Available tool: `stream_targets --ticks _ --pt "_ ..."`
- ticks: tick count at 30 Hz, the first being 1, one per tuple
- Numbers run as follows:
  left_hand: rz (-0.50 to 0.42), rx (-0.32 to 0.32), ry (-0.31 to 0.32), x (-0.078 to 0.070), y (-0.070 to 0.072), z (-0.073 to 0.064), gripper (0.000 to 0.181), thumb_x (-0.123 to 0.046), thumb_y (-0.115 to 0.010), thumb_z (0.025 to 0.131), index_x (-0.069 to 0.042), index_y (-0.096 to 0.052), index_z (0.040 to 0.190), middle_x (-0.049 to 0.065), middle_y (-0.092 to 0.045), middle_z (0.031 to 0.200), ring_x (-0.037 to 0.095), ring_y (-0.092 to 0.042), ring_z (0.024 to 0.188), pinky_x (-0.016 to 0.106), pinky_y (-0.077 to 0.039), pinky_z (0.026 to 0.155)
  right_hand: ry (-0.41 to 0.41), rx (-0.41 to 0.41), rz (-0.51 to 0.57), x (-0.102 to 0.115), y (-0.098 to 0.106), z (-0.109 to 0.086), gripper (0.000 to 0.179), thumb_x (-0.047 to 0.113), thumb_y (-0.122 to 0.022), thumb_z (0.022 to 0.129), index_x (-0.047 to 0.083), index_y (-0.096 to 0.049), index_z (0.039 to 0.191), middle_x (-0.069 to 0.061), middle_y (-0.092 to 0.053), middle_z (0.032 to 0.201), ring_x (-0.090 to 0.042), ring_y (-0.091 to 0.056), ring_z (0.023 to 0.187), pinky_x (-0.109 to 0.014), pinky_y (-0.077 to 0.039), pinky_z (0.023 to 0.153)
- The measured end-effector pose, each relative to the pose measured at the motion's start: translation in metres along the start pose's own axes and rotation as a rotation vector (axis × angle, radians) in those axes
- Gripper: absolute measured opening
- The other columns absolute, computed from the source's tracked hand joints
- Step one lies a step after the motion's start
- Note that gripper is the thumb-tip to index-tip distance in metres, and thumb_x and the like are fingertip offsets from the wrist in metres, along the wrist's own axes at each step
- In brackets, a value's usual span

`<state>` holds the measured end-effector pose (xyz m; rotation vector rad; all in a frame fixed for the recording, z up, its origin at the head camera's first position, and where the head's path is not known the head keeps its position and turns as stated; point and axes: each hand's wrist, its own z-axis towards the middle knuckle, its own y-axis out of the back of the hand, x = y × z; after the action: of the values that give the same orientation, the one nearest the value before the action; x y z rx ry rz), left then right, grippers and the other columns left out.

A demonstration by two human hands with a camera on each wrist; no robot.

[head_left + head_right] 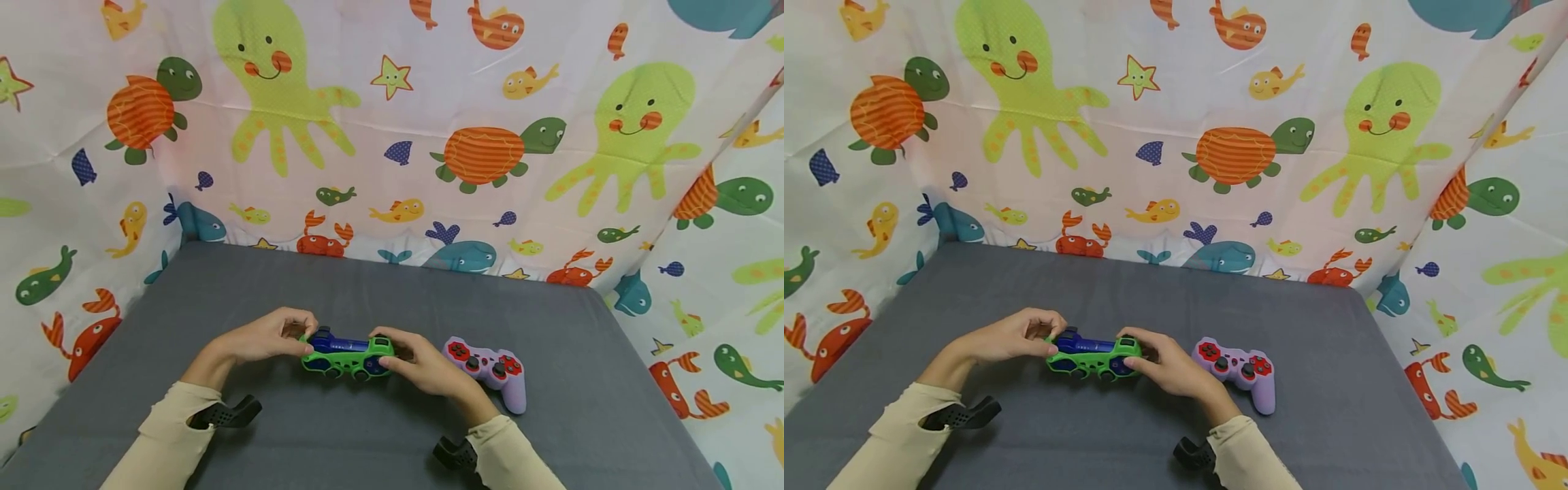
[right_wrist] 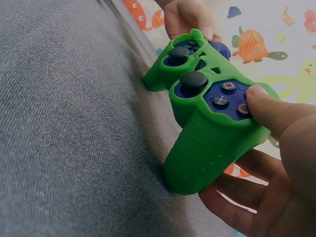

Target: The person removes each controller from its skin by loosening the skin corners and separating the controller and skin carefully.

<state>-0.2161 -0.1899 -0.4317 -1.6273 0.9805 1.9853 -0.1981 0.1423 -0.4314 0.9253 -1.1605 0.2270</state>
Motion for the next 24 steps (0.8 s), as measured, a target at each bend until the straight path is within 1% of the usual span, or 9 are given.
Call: stream_targets --ticks 3,5,7,9,12,14,16,19,24 --pt "-0.004 -0.021 0.02 -0.003 -0.002 0.003 0.021 -0.008 -0.067 0.096 0.003 -0.048 0.097 0.01 -0.044 0.098 0.015 -0.054 0.089 0.032 -0.046 0.068 0.004 -0.009 0.003 -0.002 0.001 -0.001 0.039 0.018 -0.057 0.105 0.004 -0.051 0.141 -0.012 -0.065 0.118 -0.011 -0.063 0.096 -0.025 -0.054 0.086" --pt "0.004 -0.039 0.05 -0.005 -0.003 0.005 0.024 -0.011 -0.068 0.096 0.001 -0.048 0.103 0.013 -0.046 0.105 0.018 -0.057 0.091 0.034 -0.047 0.066 0.005 -0.016 0.011 -0.004 0.001 -0.002 0.039 0.017 -0.056 0.105 0.005 -0.051 0.141 -0.013 -0.065 0.118 -0.011 -0.063 0.097 -0.025 -0.054 0.087" --pt "0.02 -0.046 0.083 -0.007 -0.004 0.007 0.028 -0.015 -0.068 0.097 -0.001 -0.047 0.11 0.017 -0.049 0.115 0.02 -0.059 0.098 0.036 -0.05 0.067 0.001 -0.021 0.024 -0.004 0.001 -0.002 0.038 0.017 -0.057 0.104 0.008 -0.052 0.141 -0.013 -0.064 0.119 -0.012 -0.063 0.098 -0.026 -0.054 0.088" --pt "0.029 -0.036 0.122 -0.008 -0.005 0.008 0.033 -0.018 -0.066 0.099 -0.003 -0.046 0.12 0.022 -0.054 0.125 0.02 -0.062 0.094 0.039 -0.053 0.068 -0.001 -0.022 0.04 -0.005 0.001 -0.002 0.037 0.017 -0.056 0.105 0.01 -0.052 0.141 -0.014 -0.064 0.12 -0.012 -0.063 0.099 -0.026 -0.053 0.089" --pt "0.029 -0.009 0.172 -0.01 -0.005 0.008 0.044 -0.02 -0.064 0.101 -0.001 -0.042 0.134 0.027 -0.057 0.135 0.018 -0.066 0.09 0.041 -0.057 0.072 0.003 -0.015 0.066 -0.005 0.0 -0.002 0.038 0.016 -0.056 0.105 0.009 -0.051 0.142 -0.015 -0.063 0.122 -0.013 -0.063 0.1 -0.026 -0.053 0.09" --pt "0.034 0.01 0.191 -0.01 -0.006 0.008 0.051 -0.021 -0.063 0.101 0.002 -0.041 0.141 0.029 -0.061 0.134 0.018 -0.067 0.086 0.04 -0.057 0.074 0.002 -0.009 0.085 -0.005 -0.001 -0.001 0.039 0.015 -0.056 0.105 0.007 -0.05 0.142 -0.015 -0.063 0.123 -0.013 -0.064 0.101 -0.026 -0.053 0.089" --pt "0.044 0.019 0.198 -0.011 -0.006 0.007 0.055 -0.022 -0.064 0.1 0.005 -0.042 0.143 0.028 -0.064 0.131 0.019 -0.068 0.091 0.041 -0.057 0.074 0.004 -0.006 0.105 -0.004 -0.001 -0.001 0.04 0.014 -0.057 0.104 0.006 -0.05 0.142 -0.016 -0.063 0.122 -0.013 -0.064 0.1 -0.026 -0.053 0.088" --pt "0.049 0.021 0.201 -0.012 -0.007 0.007 0.058 -0.022 -0.066 0.099 0.006 -0.044 0.145 0.026 -0.066 0.13 0.021 -0.069 0.1 0.042 -0.058 0.075 0.01 -0.003 0.129 -0.004 -0.001 0.0 0.041 0.015 -0.058 0.103 0.003 -0.05 0.142 -0.016 -0.065 0.122 -0.012 -0.065 0.099 -0.026 -0.054 0.088" --pt "0.032 0.023 0.218 -0.014 -0.008 0.005 0.062 -0.022 -0.068 0.097 0.005 -0.042 0.147 0.025 -0.068 0.127 0.023 -0.069 0.106 0.043 -0.057 0.075 0.01 0.014 0.166 -0.004 -0.003 0.004 0.041 0.025 -0.058 0.104 0.004 -0.053 0.139 -0.015 -0.063 0.126 -0.012 -0.064 0.098 -0.027 -0.054 0.088"
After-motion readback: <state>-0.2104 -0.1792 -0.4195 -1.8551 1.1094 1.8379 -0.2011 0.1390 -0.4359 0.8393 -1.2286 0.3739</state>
